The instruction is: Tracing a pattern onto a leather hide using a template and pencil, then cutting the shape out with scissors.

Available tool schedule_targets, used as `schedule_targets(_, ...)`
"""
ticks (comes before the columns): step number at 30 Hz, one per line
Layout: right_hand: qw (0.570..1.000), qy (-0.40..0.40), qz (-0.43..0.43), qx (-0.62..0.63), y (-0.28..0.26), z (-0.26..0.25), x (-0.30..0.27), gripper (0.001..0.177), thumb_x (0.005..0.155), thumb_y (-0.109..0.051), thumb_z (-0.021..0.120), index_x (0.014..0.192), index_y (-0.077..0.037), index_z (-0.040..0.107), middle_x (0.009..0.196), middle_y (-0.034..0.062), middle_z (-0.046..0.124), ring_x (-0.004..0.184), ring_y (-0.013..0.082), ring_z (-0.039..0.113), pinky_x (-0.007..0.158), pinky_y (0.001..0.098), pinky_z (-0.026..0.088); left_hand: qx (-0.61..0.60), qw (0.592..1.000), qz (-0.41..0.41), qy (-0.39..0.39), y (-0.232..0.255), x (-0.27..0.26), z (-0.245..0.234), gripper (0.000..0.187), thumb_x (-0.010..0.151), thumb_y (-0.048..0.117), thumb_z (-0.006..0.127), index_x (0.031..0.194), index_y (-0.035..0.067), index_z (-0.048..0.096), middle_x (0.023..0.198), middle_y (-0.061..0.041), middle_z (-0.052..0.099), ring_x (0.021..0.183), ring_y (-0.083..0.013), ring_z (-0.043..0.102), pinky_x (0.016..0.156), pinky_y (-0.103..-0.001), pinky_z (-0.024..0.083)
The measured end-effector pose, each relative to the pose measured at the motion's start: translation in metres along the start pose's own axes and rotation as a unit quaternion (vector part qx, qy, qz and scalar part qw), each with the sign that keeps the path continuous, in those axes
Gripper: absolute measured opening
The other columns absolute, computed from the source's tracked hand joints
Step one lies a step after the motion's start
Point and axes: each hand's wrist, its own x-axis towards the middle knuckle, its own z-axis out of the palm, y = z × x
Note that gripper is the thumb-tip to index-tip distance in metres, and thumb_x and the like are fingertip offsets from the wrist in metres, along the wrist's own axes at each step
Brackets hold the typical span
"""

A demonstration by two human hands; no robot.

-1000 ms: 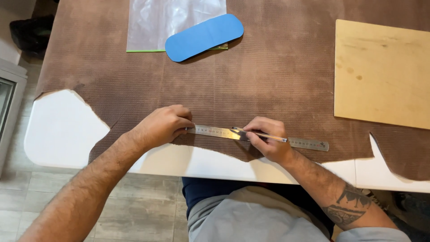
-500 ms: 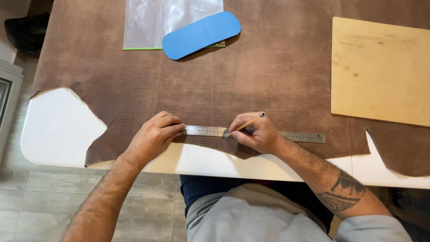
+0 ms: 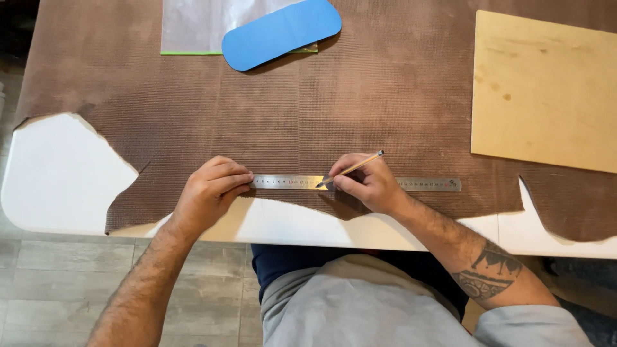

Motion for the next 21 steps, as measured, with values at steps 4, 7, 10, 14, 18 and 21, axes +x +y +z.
schedule_targets(4, 1.0, 0.001, 0.008, 0.012, -0.002, 0.001, -0.001, 0.01, 0.091, -0.014, 0.07, 0.09, -0.006, 0.075, 0.071, 0.0053, 0.072, 0.067, 0.0162, 0.071, 0.063, 0.0297, 0.056, -0.01, 1.0, 0.006, 0.012, 0.002, 0.0, 0.0, 0.006, 0.091, 0.007, 0.078, 0.096, 0.004, 0.079, 0.095, -0.008, 0.077, 0.086, -0.0304, 0.071, 0.078, -0.039, 0.06)
schedule_targets(7, 1.0, 0.0, 0.002, -0.004, -0.012, 0.005, 0.003, 0.008, 0.089, -0.013, 0.071, 0.089, -0.006, 0.076, 0.07, 0.0054, 0.072, 0.065, 0.0171, 0.072, 0.062, 0.03, 0.057, -0.015, 1.0, 0.004, 0.02, 0.002, -0.001, 0.0, 0.004, 0.091, 0.006, 0.077, 0.094, 0.004, 0.079, 0.094, -0.008, 0.077, 0.084, -0.0301, 0.071, 0.077, -0.039, 0.06)
schedule_targets(10, 0.999, -0.016, -0.028, -0.02, -0.019, 0.015, 0.008, 0.01, 0.091, -0.015, 0.072, 0.089, -0.006, 0.076, 0.072, 0.0076, 0.074, 0.065, 0.0227, 0.07, 0.063, 0.033, 0.056, -0.014, 1.0, 0.01, 0.021, 0.001, -0.001, 0.002, 0.005, 0.091, 0.007, 0.077, 0.094, 0.003, 0.079, 0.093, -0.008, 0.077, 0.084, -0.0307, 0.071, 0.077, -0.039, 0.06)
schedule_targets(14, 0.998, -0.023, -0.052, -0.038, -0.018, 0.025, 0.013, 0.008, 0.091, -0.014, 0.073, 0.09, -0.007, 0.077, 0.074, 0.0074, 0.074, 0.066, 0.0242, 0.071, 0.064, 0.0328, 0.057, -0.01, 1.0, 0.014, 0.021, 0.002, -0.001, 0.0, 0.003, 0.091, 0.006, 0.078, 0.093, 0.004, 0.079, 0.094, -0.008, 0.077, 0.085, -0.031, 0.071, 0.077, -0.039, 0.06)
schedule_targets(18, 0.998, -0.014, -0.046, -0.038, -0.013, 0.025, 0.009, 0.009, 0.092, -0.017, 0.074, 0.09, -0.009, 0.078, 0.076, 0.0053, 0.075, 0.068, 0.0223, 0.071, 0.065, 0.0318, 0.057, -0.025, 0.999, 0.018, 0.02, 0.001, 0.001, -0.001, 0.002, 0.091, 0.005, 0.078, 0.092, 0.003, 0.079, 0.093, -0.009, 0.077, 0.084, -0.0314, 0.072, 0.076, -0.039, 0.06)
schedule_targets(21, 1.0, -0.009, -0.019, -0.014, -0.018, 0.026, 0.004, 0.009, 0.091, -0.014, 0.072, 0.09, -0.007, 0.078, 0.076, 0.0073, 0.076, 0.07, 0.0224, 0.073, 0.067, 0.0343, 0.058, -0.018, 0.999, 0.017, 0.024, 0.001, -0.001, 0.0, 0.003, 0.091, 0.005, 0.078, 0.091, 0.003, 0.078, 0.092, -0.009, 0.076, 0.084, -0.0321, 0.072, 0.076, -0.04, 0.06)
